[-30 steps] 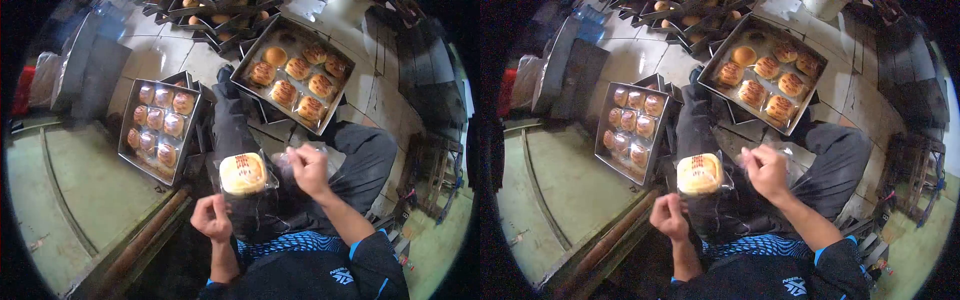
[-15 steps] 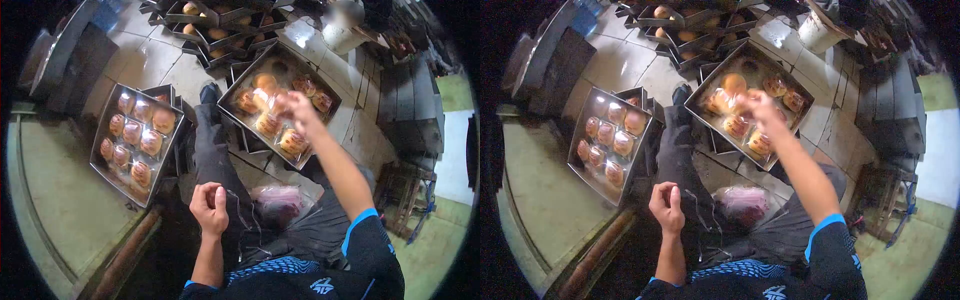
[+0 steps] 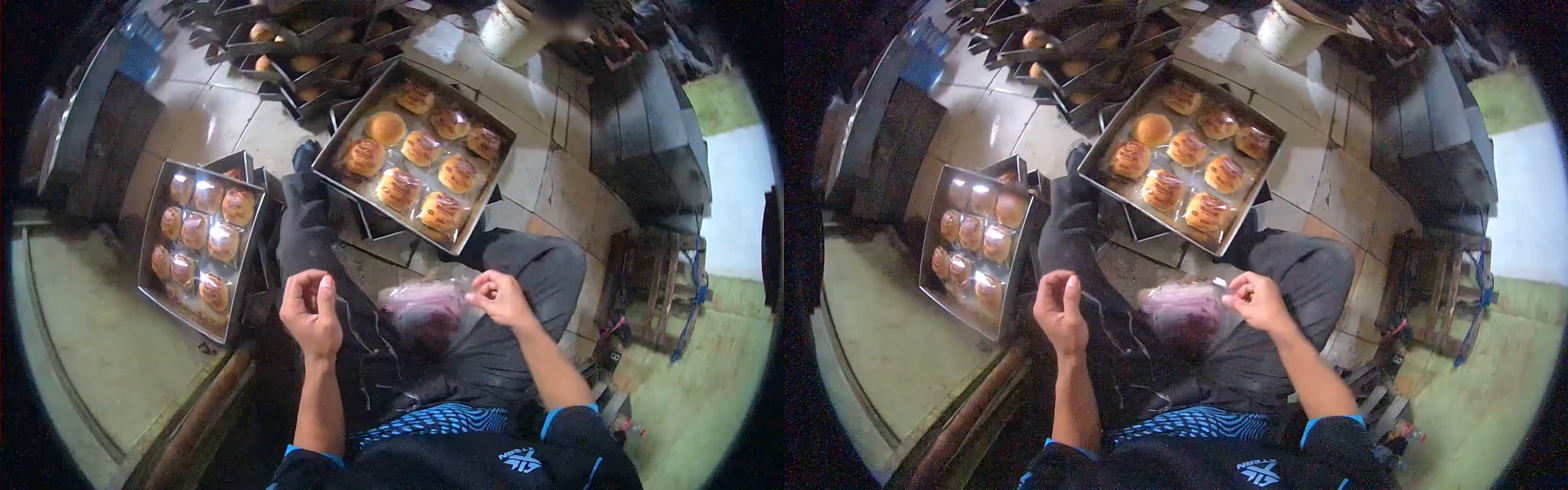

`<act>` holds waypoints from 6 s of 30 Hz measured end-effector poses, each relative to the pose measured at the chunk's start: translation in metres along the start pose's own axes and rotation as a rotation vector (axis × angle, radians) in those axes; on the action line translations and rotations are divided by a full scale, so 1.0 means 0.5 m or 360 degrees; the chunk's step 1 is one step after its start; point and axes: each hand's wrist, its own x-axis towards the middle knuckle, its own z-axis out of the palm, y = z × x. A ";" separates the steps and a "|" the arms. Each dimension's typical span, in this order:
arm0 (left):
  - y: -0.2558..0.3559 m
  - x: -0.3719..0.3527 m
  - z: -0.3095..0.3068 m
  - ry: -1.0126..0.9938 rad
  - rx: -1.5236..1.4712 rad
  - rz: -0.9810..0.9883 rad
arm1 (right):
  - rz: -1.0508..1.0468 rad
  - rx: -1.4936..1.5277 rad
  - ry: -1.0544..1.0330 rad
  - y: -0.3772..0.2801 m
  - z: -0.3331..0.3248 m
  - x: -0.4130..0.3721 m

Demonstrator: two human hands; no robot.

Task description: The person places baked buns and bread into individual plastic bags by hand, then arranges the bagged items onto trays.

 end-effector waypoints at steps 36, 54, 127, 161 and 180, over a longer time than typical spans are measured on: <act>-0.055 0.129 -0.020 0.0407 -0.1089 -0.0334 | -0.0465 -0.0543 0.0248 -0.220 0.100 0.880; 0.172 -0.031 0.102 -0.0142 -0.1429 -0.0457 | -0.1794 -0.0246 0.0024 -0.352 0.055 -0.095; 0.031 -0.053 -0.136 0.0282 -0.0139 -0.0132 | -0.0894 0.0431 0.0714 -0.328 0.273 0.047; -0.021 0.012 -0.036 0.0252 0.0424 0.0269 | 0.0560 0.1534 0.0555 0.214 0.053 0.426; 0.037 -0.129 0.020 0.0155 -0.0458 -0.0228 | -0.0475 0.1110 0.0185 -0.191 0.163 -0.038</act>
